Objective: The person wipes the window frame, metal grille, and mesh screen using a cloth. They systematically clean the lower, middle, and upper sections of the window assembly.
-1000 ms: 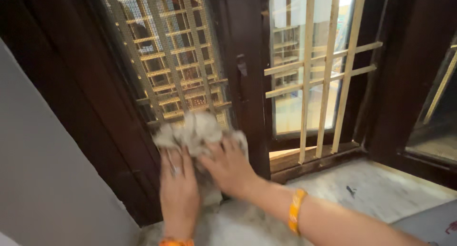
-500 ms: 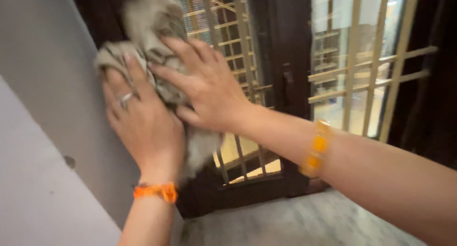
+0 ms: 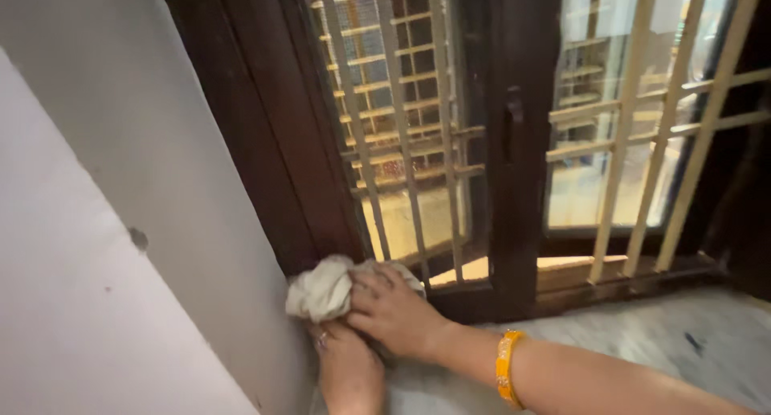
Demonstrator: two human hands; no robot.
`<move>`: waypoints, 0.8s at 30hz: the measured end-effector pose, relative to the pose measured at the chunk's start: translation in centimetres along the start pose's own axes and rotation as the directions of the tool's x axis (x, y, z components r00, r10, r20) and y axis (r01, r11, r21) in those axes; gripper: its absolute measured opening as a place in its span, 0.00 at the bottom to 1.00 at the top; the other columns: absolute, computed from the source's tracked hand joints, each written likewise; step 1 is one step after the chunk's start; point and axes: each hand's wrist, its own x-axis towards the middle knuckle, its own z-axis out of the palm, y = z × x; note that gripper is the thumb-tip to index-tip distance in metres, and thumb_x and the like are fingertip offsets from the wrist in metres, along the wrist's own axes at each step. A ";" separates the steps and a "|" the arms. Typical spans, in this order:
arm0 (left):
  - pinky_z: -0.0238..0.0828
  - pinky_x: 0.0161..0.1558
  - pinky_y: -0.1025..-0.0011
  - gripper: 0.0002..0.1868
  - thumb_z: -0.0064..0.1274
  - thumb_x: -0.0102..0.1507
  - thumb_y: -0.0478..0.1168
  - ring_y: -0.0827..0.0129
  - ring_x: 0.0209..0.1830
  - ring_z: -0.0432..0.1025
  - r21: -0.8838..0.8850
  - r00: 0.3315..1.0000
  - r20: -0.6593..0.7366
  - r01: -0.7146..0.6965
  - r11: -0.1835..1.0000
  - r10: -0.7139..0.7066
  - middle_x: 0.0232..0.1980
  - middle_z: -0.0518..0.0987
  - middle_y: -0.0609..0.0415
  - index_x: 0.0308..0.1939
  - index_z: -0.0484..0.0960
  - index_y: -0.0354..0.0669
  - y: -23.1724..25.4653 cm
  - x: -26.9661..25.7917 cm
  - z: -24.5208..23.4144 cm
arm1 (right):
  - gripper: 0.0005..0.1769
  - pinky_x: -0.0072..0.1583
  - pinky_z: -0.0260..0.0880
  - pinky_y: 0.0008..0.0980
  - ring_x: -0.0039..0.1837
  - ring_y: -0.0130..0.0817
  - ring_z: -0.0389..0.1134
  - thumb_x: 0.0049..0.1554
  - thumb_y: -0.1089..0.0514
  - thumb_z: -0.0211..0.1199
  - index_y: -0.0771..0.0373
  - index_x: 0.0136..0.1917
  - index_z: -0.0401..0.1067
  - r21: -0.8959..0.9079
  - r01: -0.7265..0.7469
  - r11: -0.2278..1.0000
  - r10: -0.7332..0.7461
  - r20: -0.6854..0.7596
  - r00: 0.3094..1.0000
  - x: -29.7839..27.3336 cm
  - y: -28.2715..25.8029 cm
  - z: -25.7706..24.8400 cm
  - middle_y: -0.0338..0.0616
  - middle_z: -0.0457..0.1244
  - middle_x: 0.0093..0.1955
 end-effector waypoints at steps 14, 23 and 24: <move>0.68 0.53 0.51 0.26 0.57 0.51 0.31 0.42 0.58 0.67 0.034 0.759 -0.303 -0.595 0.803 0.576 0.57 0.74 0.40 0.55 0.77 0.40 20.6 9.7 -5.8 | 0.10 0.61 0.61 0.47 0.67 0.49 0.63 0.48 0.60 0.66 0.58 0.46 0.74 -0.406 -0.079 0.911 -0.048 -0.295 0.954 1.5 11.4 -24.7 0.47 0.65 0.62; 0.71 0.52 0.49 0.25 0.55 0.50 0.30 0.37 0.55 0.69 -0.030 0.796 -0.050 -0.605 0.796 0.603 0.50 0.77 0.38 0.53 0.77 0.36 15.7 3.8 3.8 | 0.13 0.67 0.56 0.57 0.68 0.51 0.60 0.51 0.52 0.61 0.58 0.48 0.75 -0.403 -0.052 0.914 -0.076 -0.294 0.953 -10.4 12.0 -13.3 0.47 0.63 0.60; 0.72 0.49 0.50 0.21 0.54 0.53 0.29 0.39 0.54 0.70 0.017 0.793 0.094 -0.606 0.795 0.602 0.47 0.78 0.39 0.51 0.78 0.38 14.7 2.7 4.1 | 0.14 0.66 0.56 0.57 0.68 0.51 0.60 0.49 0.52 0.61 0.57 0.47 0.75 -0.372 -0.056 0.927 -0.038 -0.241 0.970 -12.1 10.4 -12.1 0.47 0.63 0.62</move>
